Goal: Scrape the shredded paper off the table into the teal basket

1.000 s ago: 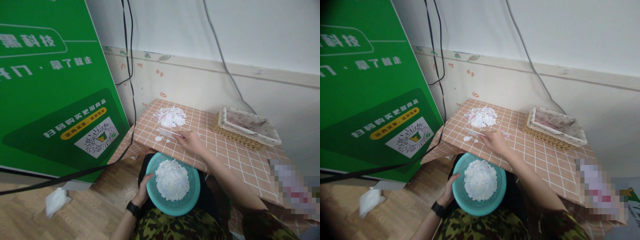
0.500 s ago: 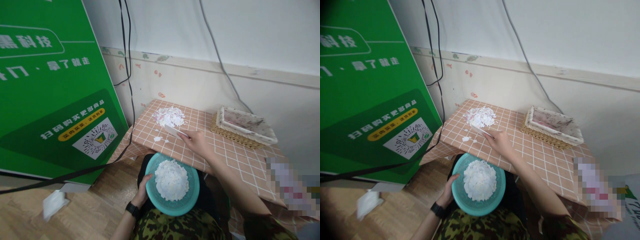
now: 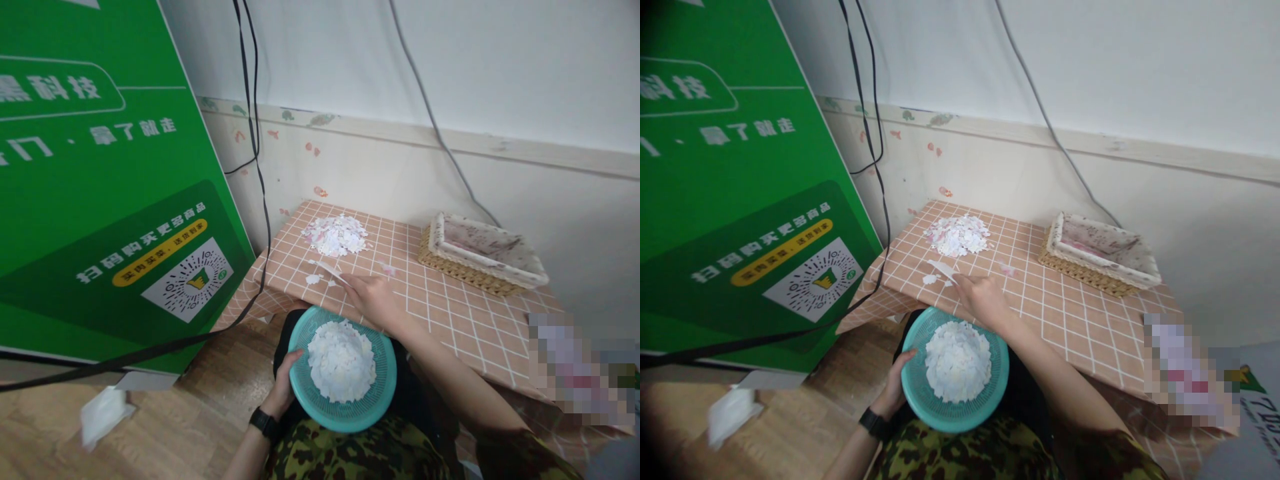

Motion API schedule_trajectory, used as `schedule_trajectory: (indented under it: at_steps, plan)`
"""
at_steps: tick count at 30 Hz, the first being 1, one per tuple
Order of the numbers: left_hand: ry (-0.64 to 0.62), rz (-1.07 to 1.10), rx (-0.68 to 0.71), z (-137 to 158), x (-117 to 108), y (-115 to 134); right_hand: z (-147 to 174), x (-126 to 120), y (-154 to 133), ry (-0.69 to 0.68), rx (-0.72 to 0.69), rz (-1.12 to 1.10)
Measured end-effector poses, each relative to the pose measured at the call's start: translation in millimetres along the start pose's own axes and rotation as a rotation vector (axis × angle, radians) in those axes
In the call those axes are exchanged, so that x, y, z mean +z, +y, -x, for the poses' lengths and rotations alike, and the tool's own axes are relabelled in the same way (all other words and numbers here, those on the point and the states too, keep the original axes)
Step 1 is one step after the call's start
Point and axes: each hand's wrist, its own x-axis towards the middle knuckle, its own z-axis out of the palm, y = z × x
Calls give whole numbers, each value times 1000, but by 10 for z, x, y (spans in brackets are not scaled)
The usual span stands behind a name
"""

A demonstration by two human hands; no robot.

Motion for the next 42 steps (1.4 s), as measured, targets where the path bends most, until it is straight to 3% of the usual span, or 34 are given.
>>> schedule_trajectory:
  at_steps: [4,7,11,14,24,35,39,42]
  plan:
    - [-25,4,-21,-15,-24,-13,105,-135,161,132,124,75]
    - [-15,2,-3,-19,-34,-18,215,-187,118,215,130,57]
    - [-32,8,-5,-18,-32,-19,364,-138,-44,131,-14,-13]
    - [-38,21,-6,-15,-28,-17,442,-76,-101,107,-72,51]
    - [-12,-4,-3,0,-4,-5,578,-157,-116,156,84,314]
    - [11,-6,-41,-23,-41,-22,260,-62,-66,227,257,243]
    - [12,-2,-34,-19,-34,-17,105,-106,-32,134,196,166]
    - [13,0,-11,-10,-21,-12,65,-161,-20,149,164,125]
